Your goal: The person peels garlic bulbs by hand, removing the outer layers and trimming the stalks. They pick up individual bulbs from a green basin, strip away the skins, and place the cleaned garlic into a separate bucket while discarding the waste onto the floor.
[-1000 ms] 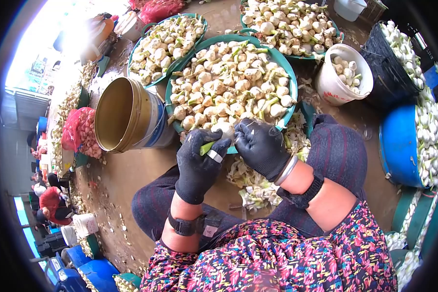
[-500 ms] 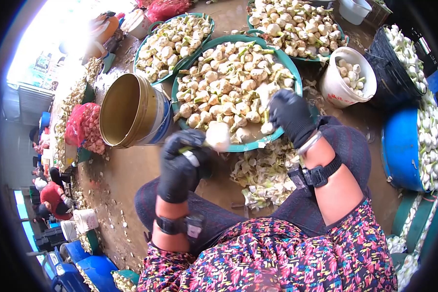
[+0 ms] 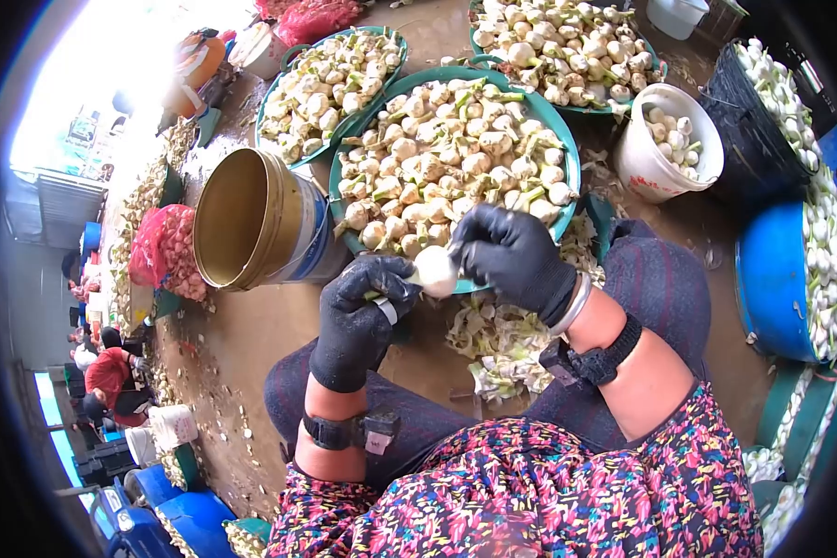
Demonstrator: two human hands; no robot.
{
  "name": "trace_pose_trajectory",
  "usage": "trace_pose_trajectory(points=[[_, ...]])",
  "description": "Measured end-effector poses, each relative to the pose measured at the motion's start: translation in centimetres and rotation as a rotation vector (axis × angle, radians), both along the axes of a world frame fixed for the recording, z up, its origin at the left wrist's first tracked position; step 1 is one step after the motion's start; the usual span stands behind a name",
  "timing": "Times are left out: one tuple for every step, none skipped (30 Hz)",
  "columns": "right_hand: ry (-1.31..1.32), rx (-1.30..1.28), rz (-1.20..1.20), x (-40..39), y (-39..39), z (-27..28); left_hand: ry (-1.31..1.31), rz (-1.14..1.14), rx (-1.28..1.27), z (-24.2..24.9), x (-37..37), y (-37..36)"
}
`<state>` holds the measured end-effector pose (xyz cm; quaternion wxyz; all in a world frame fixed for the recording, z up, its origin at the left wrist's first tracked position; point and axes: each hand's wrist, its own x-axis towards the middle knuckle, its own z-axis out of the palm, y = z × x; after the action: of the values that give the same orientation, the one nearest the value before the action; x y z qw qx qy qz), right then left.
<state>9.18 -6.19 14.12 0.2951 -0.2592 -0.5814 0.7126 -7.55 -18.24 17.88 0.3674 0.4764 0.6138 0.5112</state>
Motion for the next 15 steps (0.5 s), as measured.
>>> trace_pose_trajectory(points=[[-0.006, -0.063, -0.118, 0.1, 0.4, 0.0, -0.003, 0.0, -0.001, 0.3, -0.2, -0.1], [-0.04, -0.056, -0.245, 0.3, 1.5, -0.4, -0.111, 0.007, 0.031, 0.8, -0.5, -0.2], [-0.082, -0.157, -0.225, 0.8, 1.9, 0.3, -0.217, 0.012, 0.064, 1.2, -1.2, -0.4], [-0.122, -0.255, -0.201, 1.4, 2.1, 1.1, -0.163, 0.0, 0.169, 1.3, -2.7, -0.4], [-0.153, -0.181, -0.059, 1.5, 2.5, -1.0, -0.229, 0.084, 0.162, 2.3, -4.1, -0.7], [-0.38, -0.076, 0.094, 1.9, 2.1, -0.7, -0.366, 0.056, 0.389, 1.6, -6.9, -0.3], [-0.446, 0.054, 0.288, 2.1, 1.5, -1.4, -0.72, 0.046, 0.356, 1.2, -11.3, -1.1], [-0.508, 0.187, 0.481, 2.2, 1.0, -2.0, -0.616, 0.218, 0.388, 1.3, -13.3, -1.1], [-0.568, 0.298, 0.511, 2.4, 0.4, -1.7, -0.781, 0.232, 0.342, 0.8, -15.0, -1.0], [-0.627, 0.412, 0.539, 2.5, 0.0, -1.4, -0.945, 0.244, 0.295, 0.0, -16.0, -0.7], [-0.68, 0.438, 0.495, 2.5, 0.0, -1.6, -0.464, 0.215, 0.288, -2.6, -15.8, -0.2], [-0.681, 0.436, 0.494, 2.6, 0.2, -1.1, 0.016, 0.181, 0.268, -4.8, -14.5, 0.5], [-0.663, 0.349, 0.483, 2.7, 0.4, -0.1, 0.014, 0.18, 0.265, -5.7, -11.7, 1.4], [-0.646, 0.261, 0.471, 2.6, 0.6, 0.5, -0.192, 0.196, 0.061, -6.7, -8.1, 2.5], [-0.625, 0.268, 0.48, 2.6, 0.5, 0.5, -0.397, 0.21, -0.142, -7.7, -5.1, 3.5]])
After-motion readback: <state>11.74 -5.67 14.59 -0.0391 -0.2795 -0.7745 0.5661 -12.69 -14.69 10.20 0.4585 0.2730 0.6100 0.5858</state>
